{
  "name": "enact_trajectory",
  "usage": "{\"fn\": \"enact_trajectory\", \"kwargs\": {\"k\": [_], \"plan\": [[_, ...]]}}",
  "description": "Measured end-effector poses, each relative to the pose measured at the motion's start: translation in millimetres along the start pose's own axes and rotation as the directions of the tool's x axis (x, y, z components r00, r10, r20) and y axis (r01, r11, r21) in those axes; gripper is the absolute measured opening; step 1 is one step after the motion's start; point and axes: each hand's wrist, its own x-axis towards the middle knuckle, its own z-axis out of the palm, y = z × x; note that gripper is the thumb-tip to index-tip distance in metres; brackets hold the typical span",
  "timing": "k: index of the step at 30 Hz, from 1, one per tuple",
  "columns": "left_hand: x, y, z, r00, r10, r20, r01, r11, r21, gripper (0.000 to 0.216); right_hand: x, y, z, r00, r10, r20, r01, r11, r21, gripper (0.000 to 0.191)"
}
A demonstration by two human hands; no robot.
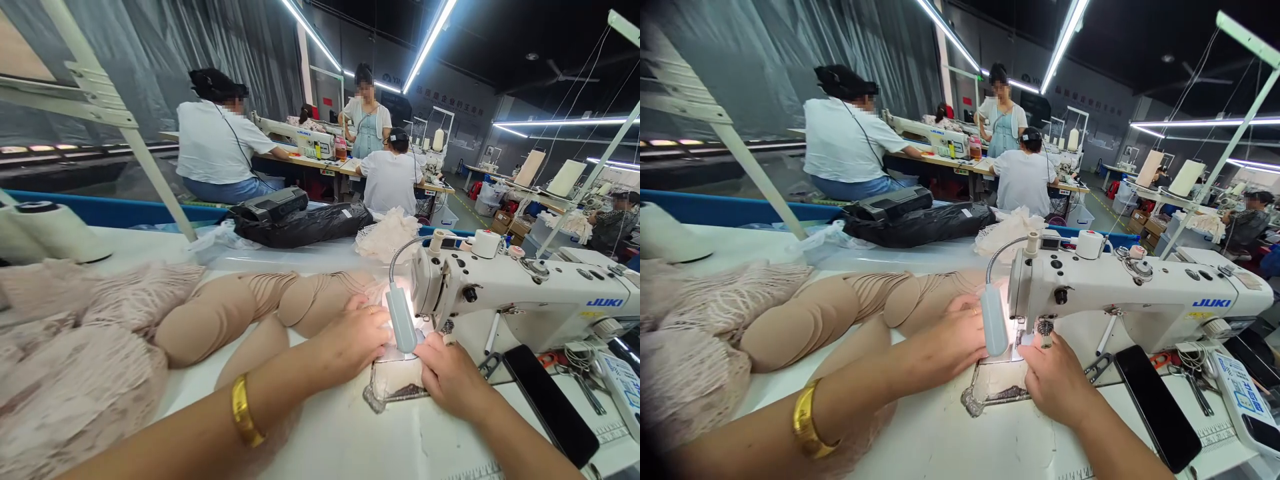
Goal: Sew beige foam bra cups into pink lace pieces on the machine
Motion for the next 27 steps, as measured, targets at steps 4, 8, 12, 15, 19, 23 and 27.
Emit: {"fn": "enact_trajectory", "kwargs": {"k": [4,8,12,15,19,23,27], "plan": [[-55,5,-57,0.976,-0.202,-0.079,0.21,0.972,0.106,0.026,-9,6,0,0.998,-0.045,-0.037,0.047,0.997,0.063,0.033],[-139,29,-83,0.898,-0.407,-0.167,0.427,0.898,0.108,0.025,-14,12,6,0.994,-0.088,-0.058,0.095,0.987,0.129,0.035],[-190,60,-48,0.898,-0.429,-0.097,0.43,0.903,-0.017,0.021,-10,-8,-4,0.984,-0.174,-0.042,0.179,0.96,0.217,0.031],[-187,77,-29,0.879,-0.451,-0.155,0.409,0.881,-0.239,0.032,-6,-44,-23,0.966,-0.255,-0.033,0.252,0.911,0.327,0.03],[-154,90,-43,0.757,-0.649,0.076,0.539,0.555,-0.633,0.038,1,-95,-42,0.974,-0.221,-0.041,0.207,0.809,0.55,0.082],[-120,92,-50,0.619,-0.746,0.246,0.544,0.182,-0.819,0.062,6,-118,-38,0.979,0.097,0.18,-0.203,0.551,0.809,0.041],[-104,90,-35,0.562,-0.753,0.343,0.513,-0.008,-0.858,0.068,7,-112,-27,0.939,0.238,0.247,-0.331,0.442,0.834,0.026]]}}
